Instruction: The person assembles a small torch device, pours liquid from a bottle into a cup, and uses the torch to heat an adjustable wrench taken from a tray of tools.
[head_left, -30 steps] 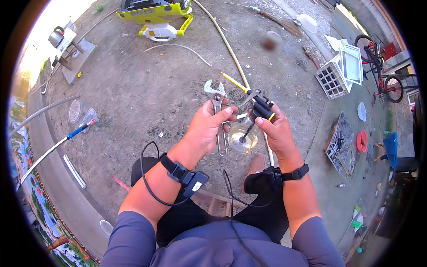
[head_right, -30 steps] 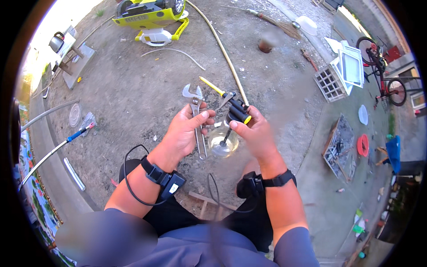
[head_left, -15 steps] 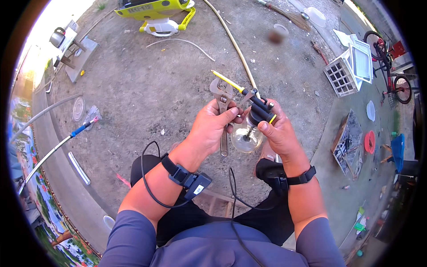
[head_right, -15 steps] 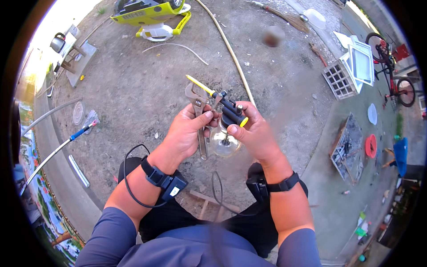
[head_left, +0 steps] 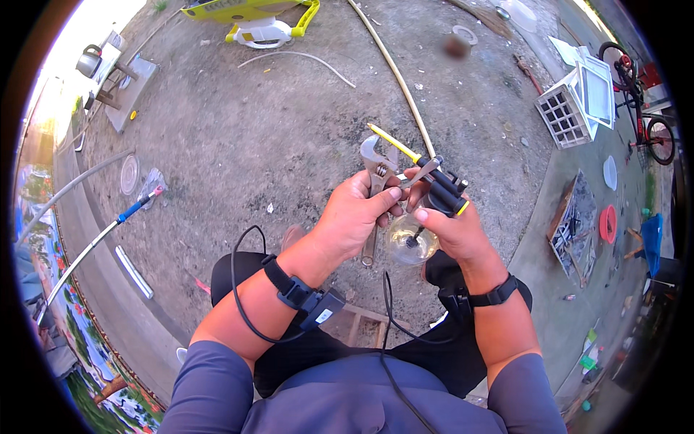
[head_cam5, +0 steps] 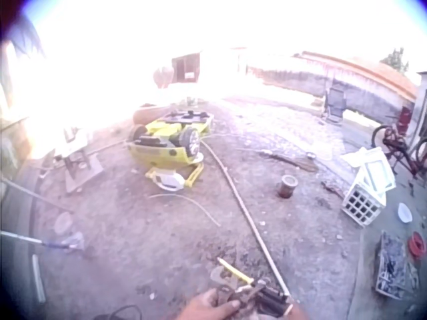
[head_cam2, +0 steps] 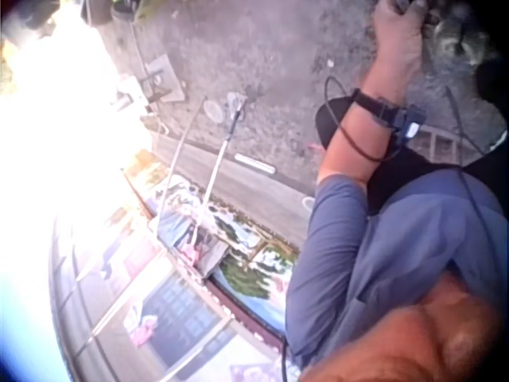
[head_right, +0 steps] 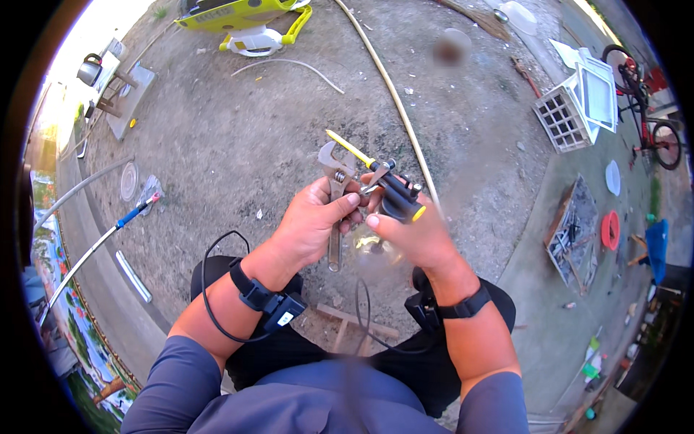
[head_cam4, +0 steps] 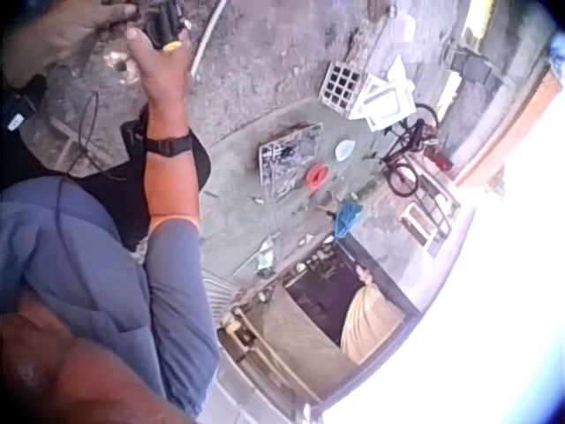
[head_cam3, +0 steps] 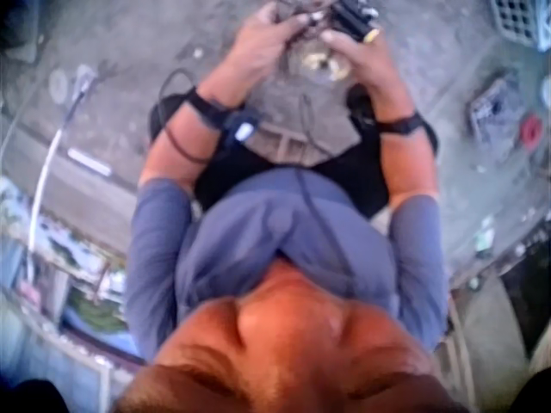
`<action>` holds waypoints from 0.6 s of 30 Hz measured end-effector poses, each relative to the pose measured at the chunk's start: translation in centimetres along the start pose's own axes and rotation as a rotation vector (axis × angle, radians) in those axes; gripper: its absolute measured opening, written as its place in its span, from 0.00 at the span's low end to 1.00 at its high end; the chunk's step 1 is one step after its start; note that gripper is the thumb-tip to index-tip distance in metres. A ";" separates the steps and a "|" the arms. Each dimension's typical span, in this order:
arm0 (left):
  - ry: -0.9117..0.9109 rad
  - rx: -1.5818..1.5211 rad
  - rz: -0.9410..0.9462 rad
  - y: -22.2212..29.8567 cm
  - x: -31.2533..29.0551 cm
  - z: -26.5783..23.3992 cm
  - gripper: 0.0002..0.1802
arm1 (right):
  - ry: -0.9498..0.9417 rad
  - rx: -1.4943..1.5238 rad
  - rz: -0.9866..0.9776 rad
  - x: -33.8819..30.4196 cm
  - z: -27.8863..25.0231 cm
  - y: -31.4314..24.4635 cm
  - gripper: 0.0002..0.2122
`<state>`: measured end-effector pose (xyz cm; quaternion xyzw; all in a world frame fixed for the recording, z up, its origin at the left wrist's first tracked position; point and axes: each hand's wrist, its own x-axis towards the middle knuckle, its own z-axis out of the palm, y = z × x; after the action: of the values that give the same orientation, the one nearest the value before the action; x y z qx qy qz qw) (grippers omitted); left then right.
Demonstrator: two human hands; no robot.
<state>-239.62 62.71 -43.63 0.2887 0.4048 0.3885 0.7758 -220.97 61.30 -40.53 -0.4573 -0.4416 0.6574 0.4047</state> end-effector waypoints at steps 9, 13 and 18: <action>0.068 -0.109 -0.054 1.5 0.1 -2.1 0.14 | 0.117 -0.012 -0.120 0.4 -1.3 -0.6 0.24; 0.104 -0.155 -0.099 2.6 -0.1 -2.3 0.15 | -0.008 -0.155 -0.141 0.6 -2.2 -0.9 0.24; 0.122 -0.097 -0.123 2.9 -0.1 -2.7 0.15 | -0.093 -0.313 0.007 0.1 -1.9 -2.2 0.22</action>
<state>-243.06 64.49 -42.78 0.2013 0.4487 0.3763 0.7852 -218.90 62.47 -38.81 -0.4854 -0.5552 0.6024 0.3052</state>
